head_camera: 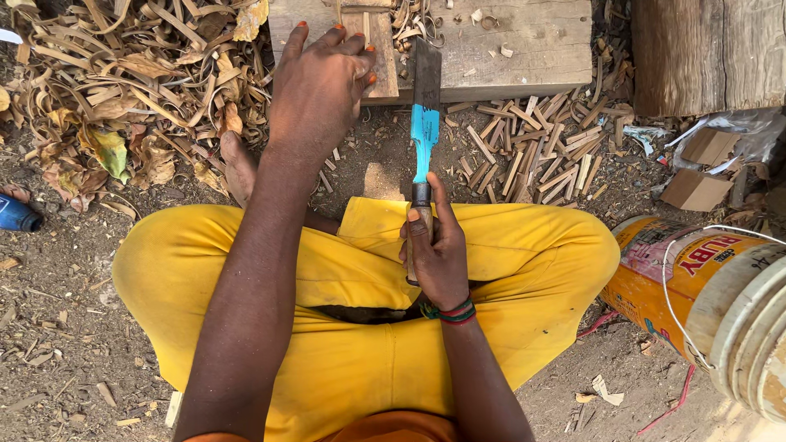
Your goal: The person carves small pieces of wood using a blue-handled wood chisel, holding the wood against a large wooden block and shaving off thin strips.
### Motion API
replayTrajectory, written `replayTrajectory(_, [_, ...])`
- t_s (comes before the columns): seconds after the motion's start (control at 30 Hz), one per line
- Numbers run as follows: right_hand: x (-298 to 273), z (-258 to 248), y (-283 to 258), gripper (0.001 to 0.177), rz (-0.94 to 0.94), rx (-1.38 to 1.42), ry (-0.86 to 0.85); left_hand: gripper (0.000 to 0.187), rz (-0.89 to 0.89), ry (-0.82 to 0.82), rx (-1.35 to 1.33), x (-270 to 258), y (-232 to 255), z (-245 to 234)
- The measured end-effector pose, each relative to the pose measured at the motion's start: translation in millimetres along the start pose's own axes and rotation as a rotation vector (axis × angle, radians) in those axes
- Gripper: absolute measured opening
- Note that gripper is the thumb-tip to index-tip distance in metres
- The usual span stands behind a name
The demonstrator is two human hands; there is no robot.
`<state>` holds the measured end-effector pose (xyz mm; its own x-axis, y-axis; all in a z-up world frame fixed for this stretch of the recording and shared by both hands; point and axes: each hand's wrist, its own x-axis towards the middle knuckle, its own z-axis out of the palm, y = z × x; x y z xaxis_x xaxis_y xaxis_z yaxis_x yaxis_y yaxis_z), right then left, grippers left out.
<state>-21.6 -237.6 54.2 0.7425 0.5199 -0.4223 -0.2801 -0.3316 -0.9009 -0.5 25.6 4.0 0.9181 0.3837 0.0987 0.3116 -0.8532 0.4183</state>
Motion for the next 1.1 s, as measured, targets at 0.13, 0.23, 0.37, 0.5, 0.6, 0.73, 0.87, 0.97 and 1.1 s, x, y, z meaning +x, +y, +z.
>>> replayTrajectory(0.13, [-3,-1,0,0.067,-0.008,-0.026,0.000,0.027,-0.056,0.008,-0.079,1,2,2])
replayTrajectory(0.23, [-4,-2,-1,0.067,0.006,-0.026,-0.001,0.031,-0.068,0.071,-0.102,3,7,6])
replayTrajectory(0.37, [-8,0,-7,0.066,0.017,-0.089,0.030,0.033,-0.096,0.090,-0.075,-1,12,2])
replayTrajectory(0.5, [-20,-3,-21,0.065,-0.047,-0.206,0.036,0.041,-0.117,0.006,-0.042,2,12,-7])
replayTrajectory(0.6, [-35,-7,-34,0.060,-0.114,-0.435,0.057,0.041,-0.110,0.014,-0.064,1,12,-15])
replayTrajectory(0.73, [-48,-13,-49,0.055,-0.132,-0.683,0.038,0.046,-0.166,-0.036,-0.066,3,15,-19])
replayTrajectory(0.87, [-51,-12,-49,0.053,-0.279,-0.678,-0.032,0.047,-0.166,-0.032,-0.062,3,17,-18])
replayTrajectory(0.97, [-47,-9,-50,0.053,-0.227,-0.682,-0.044,0.060,-0.151,-0.001,-0.031,1,17,-18])
replayTrajectory(1.1, [-43,-7,-55,0.053,-0.319,-0.700,-0.071,0.062,-0.152,-0.002,-0.025,-1,19,-15])
